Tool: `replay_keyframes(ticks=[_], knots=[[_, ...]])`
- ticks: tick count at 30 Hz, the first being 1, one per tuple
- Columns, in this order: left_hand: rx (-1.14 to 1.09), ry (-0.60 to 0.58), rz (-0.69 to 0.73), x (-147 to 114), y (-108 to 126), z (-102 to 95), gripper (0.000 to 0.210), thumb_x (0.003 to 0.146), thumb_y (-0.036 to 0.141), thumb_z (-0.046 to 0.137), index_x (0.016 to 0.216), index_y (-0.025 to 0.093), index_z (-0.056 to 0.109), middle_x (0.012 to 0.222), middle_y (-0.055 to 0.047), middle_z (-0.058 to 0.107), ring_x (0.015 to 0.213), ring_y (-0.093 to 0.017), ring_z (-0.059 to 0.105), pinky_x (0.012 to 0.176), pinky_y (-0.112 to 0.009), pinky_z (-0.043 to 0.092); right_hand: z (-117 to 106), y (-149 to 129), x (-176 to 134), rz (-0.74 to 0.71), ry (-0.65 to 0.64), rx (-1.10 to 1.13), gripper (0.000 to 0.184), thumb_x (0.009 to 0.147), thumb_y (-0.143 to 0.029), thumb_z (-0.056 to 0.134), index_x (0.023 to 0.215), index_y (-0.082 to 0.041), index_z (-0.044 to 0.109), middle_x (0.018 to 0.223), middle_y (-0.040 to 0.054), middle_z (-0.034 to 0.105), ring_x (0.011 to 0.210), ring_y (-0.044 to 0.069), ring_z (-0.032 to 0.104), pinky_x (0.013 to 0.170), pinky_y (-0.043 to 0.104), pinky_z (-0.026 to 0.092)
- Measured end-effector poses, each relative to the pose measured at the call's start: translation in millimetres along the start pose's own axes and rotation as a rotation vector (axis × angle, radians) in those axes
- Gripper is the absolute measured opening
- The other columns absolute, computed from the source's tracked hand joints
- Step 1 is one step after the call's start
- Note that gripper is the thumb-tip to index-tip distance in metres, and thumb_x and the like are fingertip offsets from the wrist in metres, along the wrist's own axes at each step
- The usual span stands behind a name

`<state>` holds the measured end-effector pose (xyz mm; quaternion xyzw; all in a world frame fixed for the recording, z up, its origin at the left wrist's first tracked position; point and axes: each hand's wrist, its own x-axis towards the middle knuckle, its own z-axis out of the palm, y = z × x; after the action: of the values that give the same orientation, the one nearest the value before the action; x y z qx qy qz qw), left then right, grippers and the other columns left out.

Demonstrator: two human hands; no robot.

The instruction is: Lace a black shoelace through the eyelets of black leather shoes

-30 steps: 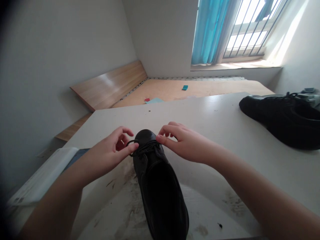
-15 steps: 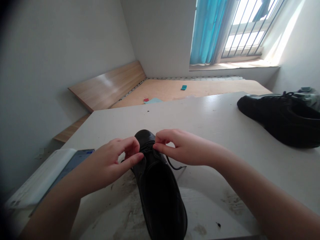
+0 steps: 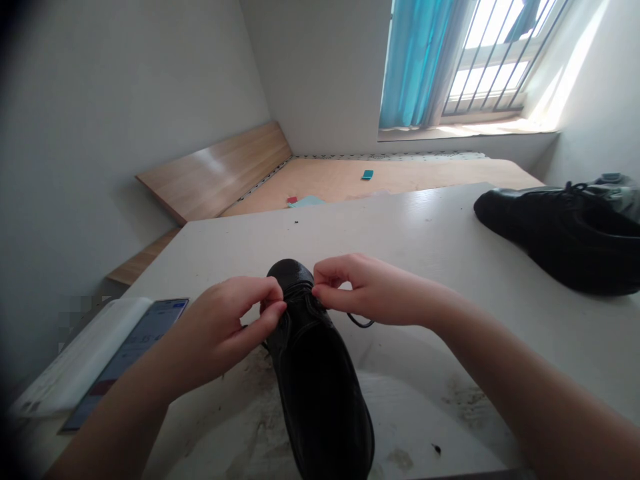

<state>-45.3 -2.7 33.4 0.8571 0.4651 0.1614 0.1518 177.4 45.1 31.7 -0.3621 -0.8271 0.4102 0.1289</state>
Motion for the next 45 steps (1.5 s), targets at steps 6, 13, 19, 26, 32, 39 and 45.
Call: replay_keyframes(ticks=[6, 13, 19, 26, 32, 39, 45], knots=[[-0.036, -0.042, -0.115, -4, -1, -1.8, 0.026, 0.097, 0.035, 0.037, 0.076, 0.022, 0.046, 0.059, 0.005, 0.051, 0.053, -0.014, 0.048, 0.053, -0.027, 0.026, 2, -4, -2, 0.030, -0.023, 0.066, 0.024, 0.090, -0.032, 0.051, 0.072, -0.018, 0.051, 0.071, -0.0013, 0.056, 0.065, 0.011, 0.046, 0.058, 0.025, 0.038], [-0.021, 0.115, -0.067, -2, 1, 3.1, 0.022, 0.099, 0.032, 0.038, 0.082, 0.022, 0.049, 0.067, 0.003, 0.059, 0.057, -0.014, 0.053, 0.055, -0.026, 0.030, 2, -5, -4, 0.043, 0.001, 0.067, 0.022, 0.089, -0.030, 0.052, 0.070, -0.018, 0.050, 0.069, -0.0013, 0.057, 0.063, 0.012, 0.046, 0.056, 0.025, 0.037], [-0.006, 0.174, -0.075, -2, 0, 8.1, 0.022, 0.098, 0.033, 0.039, 0.083, 0.022, 0.051, 0.066, 0.003, 0.060, 0.056, -0.014, 0.053, 0.056, -0.026, 0.031, 1, -4, -5, 0.042, 0.031, 0.033, 0.022, 0.091, -0.030, 0.049, 0.073, -0.018, 0.053, 0.079, 0.0011, 0.065, 0.071, 0.014, 0.055, 0.059, 0.027, 0.039], [-0.043, 0.096, -0.031, -1, -3, -1.6, 0.022, 0.095, 0.029, 0.044, 0.076, 0.020, 0.051, 0.073, 0.001, 0.058, 0.068, -0.015, 0.052, 0.061, -0.027, 0.034, -5, -2, -7, 0.039, -0.032, -0.034, 0.024, 0.093, -0.035, 0.048, 0.078, -0.018, 0.058, 0.075, 0.0005, 0.059, 0.068, 0.013, 0.050, 0.059, 0.027, 0.038], [-0.053, -0.082, -0.062, 0, -8, -8.3, 0.027, 0.096, 0.034, 0.042, 0.076, 0.020, 0.052, 0.073, 0.002, 0.057, 0.069, -0.016, 0.051, 0.062, -0.028, 0.035, -11, 1, -10, 0.051, -0.123, -0.013, 0.025, 0.093, -0.036, 0.049, 0.076, -0.018, 0.055, 0.076, 0.0008, 0.060, 0.068, 0.014, 0.052, 0.060, 0.027, 0.041], [-0.324, -0.206, -0.159, -2, -10, -6.8, 0.043, 0.098, 0.045, 0.035, 0.070, 0.019, 0.054, 0.067, 0.001, 0.054, 0.065, -0.016, 0.049, 0.059, -0.028, 0.036, -13, 7, -8, 0.110, -0.202, 0.161, 0.031, 0.091, -0.043, 0.056, 0.076, -0.017, 0.057, 0.078, 0.0025, 0.063, 0.072, 0.015, 0.055, 0.064, 0.028, 0.041], [-0.741, -0.089, -0.163, 0, -10, -4.1, 0.031, 0.096, 0.040, 0.049, 0.082, 0.021, 0.068, 0.086, 0.000, 0.064, 0.088, -0.017, 0.058, 0.084, -0.029, 0.043, -12, 4, -4, 0.020, -0.173, 0.378, 0.025, 0.088, -0.041, 0.062, 0.087, -0.016, 0.063, 0.080, 0.0001, 0.055, 0.074, 0.013, 0.047, 0.066, 0.027, 0.037]])
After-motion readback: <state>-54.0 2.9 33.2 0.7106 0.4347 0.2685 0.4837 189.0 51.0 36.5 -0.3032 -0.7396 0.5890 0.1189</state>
